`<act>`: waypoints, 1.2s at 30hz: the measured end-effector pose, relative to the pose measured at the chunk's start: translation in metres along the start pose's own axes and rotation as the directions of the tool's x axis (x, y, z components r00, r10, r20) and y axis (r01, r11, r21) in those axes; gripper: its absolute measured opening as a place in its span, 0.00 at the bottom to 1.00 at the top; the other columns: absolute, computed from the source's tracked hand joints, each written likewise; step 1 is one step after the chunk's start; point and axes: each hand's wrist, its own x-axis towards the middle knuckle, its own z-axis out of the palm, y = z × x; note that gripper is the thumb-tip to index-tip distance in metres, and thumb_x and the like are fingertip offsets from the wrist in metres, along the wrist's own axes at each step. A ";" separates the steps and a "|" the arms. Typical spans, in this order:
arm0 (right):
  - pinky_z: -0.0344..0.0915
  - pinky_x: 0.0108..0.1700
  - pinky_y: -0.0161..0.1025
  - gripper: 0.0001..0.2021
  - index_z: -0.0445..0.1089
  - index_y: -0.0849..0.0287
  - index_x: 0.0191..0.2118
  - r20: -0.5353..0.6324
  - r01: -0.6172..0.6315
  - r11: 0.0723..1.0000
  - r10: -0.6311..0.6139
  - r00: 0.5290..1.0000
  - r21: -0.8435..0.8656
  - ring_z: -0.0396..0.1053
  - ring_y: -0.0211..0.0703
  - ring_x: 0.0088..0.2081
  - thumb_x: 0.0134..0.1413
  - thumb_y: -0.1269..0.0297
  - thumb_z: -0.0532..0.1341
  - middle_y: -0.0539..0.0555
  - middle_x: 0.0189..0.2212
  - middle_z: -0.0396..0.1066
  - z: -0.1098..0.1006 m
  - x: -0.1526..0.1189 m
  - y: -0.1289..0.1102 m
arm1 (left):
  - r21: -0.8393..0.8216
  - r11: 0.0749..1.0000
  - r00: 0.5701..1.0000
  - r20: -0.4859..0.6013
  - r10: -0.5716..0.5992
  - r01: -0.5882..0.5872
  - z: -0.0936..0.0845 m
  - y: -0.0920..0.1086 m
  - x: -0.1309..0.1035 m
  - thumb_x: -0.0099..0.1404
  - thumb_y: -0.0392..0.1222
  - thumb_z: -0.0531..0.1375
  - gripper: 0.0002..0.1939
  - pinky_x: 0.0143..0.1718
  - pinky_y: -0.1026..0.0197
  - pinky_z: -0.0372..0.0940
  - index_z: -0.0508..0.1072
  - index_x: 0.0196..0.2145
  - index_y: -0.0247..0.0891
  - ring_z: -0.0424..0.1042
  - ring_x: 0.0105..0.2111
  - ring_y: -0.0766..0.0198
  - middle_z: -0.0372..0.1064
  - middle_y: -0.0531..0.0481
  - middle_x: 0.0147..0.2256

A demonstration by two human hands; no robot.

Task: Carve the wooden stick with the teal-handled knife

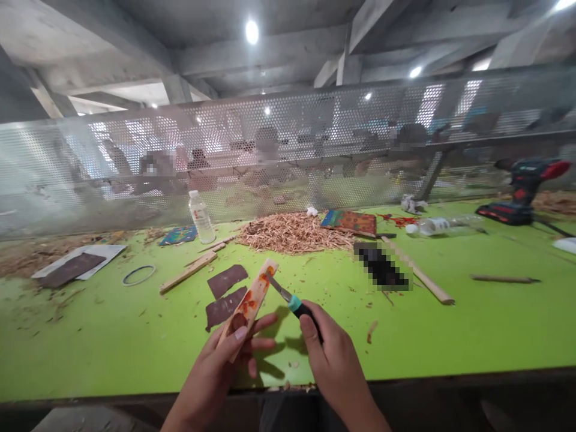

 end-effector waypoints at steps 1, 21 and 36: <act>0.73 0.46 0.41 0.24 0.76 0.55 0.51 -0.012 -0.020 1.000 0.020 1.000 0.007 0.78 0.53 0.45 0.70 0.43 0.51 0.57 0.43 0.81 0.000 0.000 0.000 | -0.046 0.999 1.000 0.009 -0.012 0.013 0.000 0.001 0.001 0.66 0.45 0.68 0.26 0.29 0.66 0.71 0.71 0.59 0.38 0.80 0.48 0.50 0.73 0.34 0.59; 0.60 0.29 0.35 0.31 0.76 0.60 0.44 0.054 -0.244 0.883 0.244 0.968 0.401 0.60 0.39 0.28 0.62 0.33 0.57 0.49 0.26 0.62 0.003 0.017 0.010 | -0.276 0.952 0.989 -0.024 -0.144 0.132 -0.003 0.004 0.002 0.63 0.52 0.70 0.19 0.16 0.71 0.55 0.74 0.43 0.35 0.62 0.17 0.73 0.65 0.59 0.21; 0.48 0.21 0.30 0.30 0.70 0.59 0.38 0.259 -0.515 0.578 0.469 0.844 0.632 0.49 0.29 0.17 0.54 0.31 0.64 0.42 0.19 0.55 0.000 0.026 0.001 | -0.076 0.977 0.973 -0.102 -0.205 0.198 0.005 0.001 -0.002 0.57 0.62 0.70 0.27 0.14 0.70 0.56 0.69 0.40 0.39 0.62 0.16 0.72 0.66 0.59 0.23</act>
